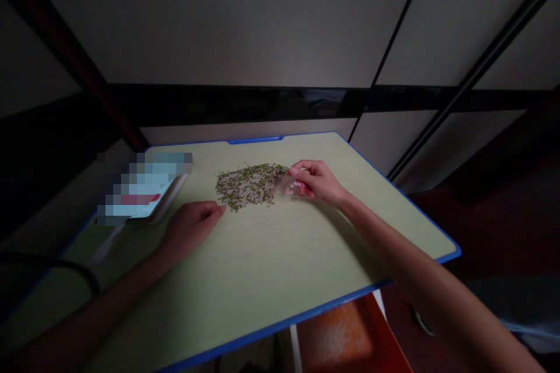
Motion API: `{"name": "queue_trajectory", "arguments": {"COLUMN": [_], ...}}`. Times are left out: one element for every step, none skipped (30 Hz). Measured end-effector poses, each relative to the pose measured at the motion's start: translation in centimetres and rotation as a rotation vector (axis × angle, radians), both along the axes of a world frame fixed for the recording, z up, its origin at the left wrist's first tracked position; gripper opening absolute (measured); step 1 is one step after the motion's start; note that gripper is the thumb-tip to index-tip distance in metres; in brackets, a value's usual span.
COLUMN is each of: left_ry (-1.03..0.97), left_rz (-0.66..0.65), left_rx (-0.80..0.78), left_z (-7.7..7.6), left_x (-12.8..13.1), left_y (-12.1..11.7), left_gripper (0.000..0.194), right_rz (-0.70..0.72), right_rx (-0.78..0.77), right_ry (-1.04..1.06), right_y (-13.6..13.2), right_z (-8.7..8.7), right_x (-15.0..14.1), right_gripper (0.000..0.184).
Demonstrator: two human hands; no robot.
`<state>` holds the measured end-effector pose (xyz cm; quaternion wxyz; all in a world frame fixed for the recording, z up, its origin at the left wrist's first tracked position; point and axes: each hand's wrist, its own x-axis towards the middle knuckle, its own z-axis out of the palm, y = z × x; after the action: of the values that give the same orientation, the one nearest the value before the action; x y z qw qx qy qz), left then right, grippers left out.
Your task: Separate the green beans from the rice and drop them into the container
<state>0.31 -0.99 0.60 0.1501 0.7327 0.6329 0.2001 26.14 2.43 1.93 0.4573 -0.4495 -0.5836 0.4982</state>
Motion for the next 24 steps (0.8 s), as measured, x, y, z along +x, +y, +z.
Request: {"name": "queue_trajectory", "arguments": {"left_ry": [0.000,-0.001,-0.003,-0.004,-0.007,-0.008,-0.009,-0.008,-0.005,-0.004,-0.002,-0.001,0.002,0.006,0.005,0.005,0.002,-0.002,-0.006,-0.010,-0.012,-0.013,-0.011,-0.010], "left_rz": [0.003,0.008,0.012,0.017,0.018,0.021,0.019,0.012,0.012,0.017,0.024,0.029,0.033,0.042,0.039,0.038,0.039,0.040,0.049,0.056,0.061,0.063,0.061,0.058], "left_rx": [-0.003,-0.005,-0.007,-0.007,-0.009,-0.008,-0.013,-0.034,-0.052,-0.070,-0.077,-0.085,-0.088,-0.098,-0.106,-0.114,-0.121,-0.132,-0.131,-0.132,-0.135,-0.137,-0.141,-0.143], "left_z": [-0.1,-0.1,-0.2,-0.2,-0.2,-0.2,-0.2,-0.2,-0.2,-0.1,-0.1,-0.1,-0.1,-0.1,-0.2,-0.3,-0.3,-0.4,-0.5,-0.5,-0.5,-0.5,-0.5,-0.5], "left_x": [0.0,-0.1,-0.1,-0.1,-0.2,-0.2,-0.2,-0.2,-0.2,-0.2,-0.2,-0.2,-0.2,-0.2,-0.3,-0.3,-0.4,-0.5,-0.5,-0.6,-0.6,-0.6,-0.6,-0.5], "left_y": [0.0,0.1,0.1,0.1,0.1,0.1,0.1,0.2,0.2,0.2,0.3,0.3,0.4,0.4,0.5,0.5,0.6,0.6,0.7,0.7,0.7,0.7,0.7,0.7], "left_gripper": [0.035,0.035,0.035,0.034,0.034,0.035,0.035,0.035,0.035,0.035,0.035,0.035,0.036,0.035,0.034,0.035,0.035,0.036,0.035,0.035,0.035,0.035,0.036,0.036], "right_rz": [-0.053,-0.103,-0.147,-0.173,-0.180,-0.178,-0.183,-0.186,-0.186,-0.176,-0.157,-0.142,-0.123,-0.100,-0.071,-0.042,-0.009,0.017,0.042,0.065,0.085,0.103,0.121,0.137], "right_rx": [0.002,0.008,0.019,0.024,0.030,0.032,0.035,0.030,0.024,0.012,-0.004,-0.015,-0.022,-0.025,-0.022,-0.023,-0.024,-0.016,-0.008,0.004,0.016,0.022,0.021,0.015], "right_ry": [0.025,0.043,0.062,0.085,0.121,0.158,0.190,0.217,0.232,0.228,0.209,0.187,0.159,0.127,0.095,0.064,0.029,-0.001,-0.024,-0.038,-0.043,-0.040,-0.033,-0.027], "right_y": [1.4,2.6,3.8,4.7,5.4,5.9,6.1,6.2,6.2,6.0,5.8,5.6,5.4,5.2,5.1,5.0,4.9,4.9,4.9,4.9,4.8,4.8,4.7,4.6], "right_z": [-0.4,-0.8,-1.2,-1.6,-1.9,-2.2,-2.5,-2.6,-2.8,-2.8,-2.8,-2.8,-2.7,-2.6,-2.5,-2.4,-2.3,-2.2,-2.1,-2.1,-2.1,-2.0,-2.0,-2.0], "right_x": [0.4,0.7,0.9,1.1,1.3,1.4,1.6,1.7,1.8,1.9,2.0,2.1,2.1,2.1,2.1,2.1,2.0,2.0,2.0,1.9,1.9,1.9,1.9,1.9], "right_gripper": [0.034,0.037,0.039,0.040,0.041,0.041,0.040,0.041,0.041,0.041,0.041,0.040,0.040,0.040,0.039,0.037,0.036,0.035,0.033,0.032,0.030,0.029,0.029,0.029]}}
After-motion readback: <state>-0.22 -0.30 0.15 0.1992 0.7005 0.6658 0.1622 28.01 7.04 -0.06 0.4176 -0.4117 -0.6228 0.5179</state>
